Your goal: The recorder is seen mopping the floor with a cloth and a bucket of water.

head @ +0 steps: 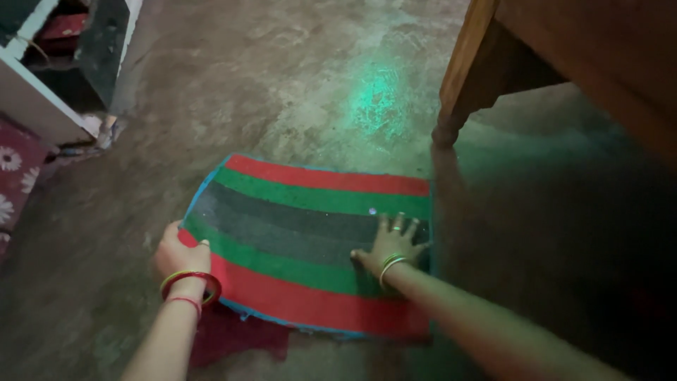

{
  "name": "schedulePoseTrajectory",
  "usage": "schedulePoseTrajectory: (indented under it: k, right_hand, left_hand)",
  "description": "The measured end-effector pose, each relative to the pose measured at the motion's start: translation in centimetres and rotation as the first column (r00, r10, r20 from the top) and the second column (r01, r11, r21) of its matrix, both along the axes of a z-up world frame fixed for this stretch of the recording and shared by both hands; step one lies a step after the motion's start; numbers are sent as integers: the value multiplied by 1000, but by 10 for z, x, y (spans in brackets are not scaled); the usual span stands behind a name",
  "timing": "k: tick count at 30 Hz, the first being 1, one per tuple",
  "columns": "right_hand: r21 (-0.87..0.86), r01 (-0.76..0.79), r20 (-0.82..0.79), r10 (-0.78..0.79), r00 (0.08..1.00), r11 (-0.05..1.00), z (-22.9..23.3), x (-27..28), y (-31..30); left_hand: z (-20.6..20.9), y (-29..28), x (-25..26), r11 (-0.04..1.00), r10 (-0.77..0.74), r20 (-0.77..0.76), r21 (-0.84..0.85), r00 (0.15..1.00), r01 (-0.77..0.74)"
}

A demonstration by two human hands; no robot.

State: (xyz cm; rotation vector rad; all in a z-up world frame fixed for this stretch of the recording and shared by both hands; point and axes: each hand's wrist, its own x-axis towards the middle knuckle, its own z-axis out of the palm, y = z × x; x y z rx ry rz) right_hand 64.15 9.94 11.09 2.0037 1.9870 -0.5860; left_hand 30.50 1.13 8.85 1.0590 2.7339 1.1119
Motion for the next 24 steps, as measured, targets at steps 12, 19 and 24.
schedulePoseTrajectory:
  k: [12, 19, 24]
  right_hand:
    - [-6, 554, -159, -547, 822, 833, -62, 33, 37]
    - [99, 509, -117, -498, 859, 855, -106, 71, 59]
    - [-147, 500, -532, -495, 687, 853, -116, 97, 79]
  left_hand:
    - [-23, -21, -13, 967, -77, 140, -229, 987, 108]
    - [24, -29, 24, 925, -8, 472, -331, 881, 186]
    - [-16, -20, 10, 865, -149, 125, -463, 981, 191]
